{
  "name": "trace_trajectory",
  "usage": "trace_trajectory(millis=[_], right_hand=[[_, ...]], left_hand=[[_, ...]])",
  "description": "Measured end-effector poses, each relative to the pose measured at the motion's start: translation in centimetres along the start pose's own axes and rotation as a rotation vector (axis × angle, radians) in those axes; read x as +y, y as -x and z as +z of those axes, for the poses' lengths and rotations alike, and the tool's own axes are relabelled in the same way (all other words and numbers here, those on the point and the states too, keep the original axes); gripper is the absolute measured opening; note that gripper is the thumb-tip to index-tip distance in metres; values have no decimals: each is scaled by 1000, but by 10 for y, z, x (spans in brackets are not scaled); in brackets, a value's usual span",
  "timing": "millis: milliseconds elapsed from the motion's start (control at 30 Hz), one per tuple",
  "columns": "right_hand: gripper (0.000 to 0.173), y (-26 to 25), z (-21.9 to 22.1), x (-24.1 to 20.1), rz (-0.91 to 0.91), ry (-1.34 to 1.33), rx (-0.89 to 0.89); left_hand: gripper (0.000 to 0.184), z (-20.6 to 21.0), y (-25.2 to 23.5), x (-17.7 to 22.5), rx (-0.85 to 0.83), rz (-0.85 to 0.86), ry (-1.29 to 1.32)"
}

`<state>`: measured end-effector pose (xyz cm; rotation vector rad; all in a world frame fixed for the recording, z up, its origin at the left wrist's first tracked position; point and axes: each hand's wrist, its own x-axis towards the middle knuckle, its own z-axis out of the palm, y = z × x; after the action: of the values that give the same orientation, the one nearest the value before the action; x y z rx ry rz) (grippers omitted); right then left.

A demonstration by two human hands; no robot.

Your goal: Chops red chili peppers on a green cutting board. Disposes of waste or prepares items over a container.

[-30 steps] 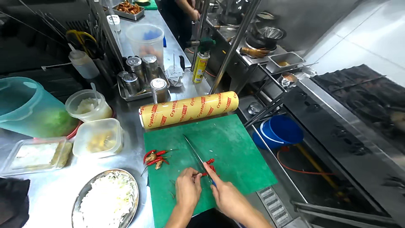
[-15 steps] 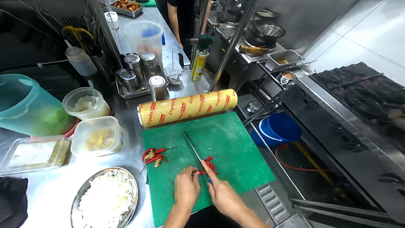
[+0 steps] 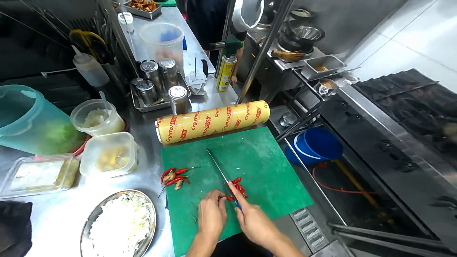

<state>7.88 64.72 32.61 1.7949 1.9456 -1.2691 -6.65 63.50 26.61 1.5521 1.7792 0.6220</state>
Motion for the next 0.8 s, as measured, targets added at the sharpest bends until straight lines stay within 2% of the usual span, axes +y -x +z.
trace_trajectory(millis=[233,500,600,700,800], right_hand=[[69,1,-3,-2,7,16,-19],[69,2,-9,-6,20,19,-45],[69,-2,1,-1,-3,16,9],[69,0,-6,-6,5,13,-26],[69,-3,1,-3,-9,-4,10]], left_hand=[[20,6,1,-1,9,14,-1],[24,5,1,4,-67,-5,-62],[25,6,-1,4,-73,-8,-84],[26,5,0,4,-84,3,-98],[27,5,0,4,-89,22,-122]])
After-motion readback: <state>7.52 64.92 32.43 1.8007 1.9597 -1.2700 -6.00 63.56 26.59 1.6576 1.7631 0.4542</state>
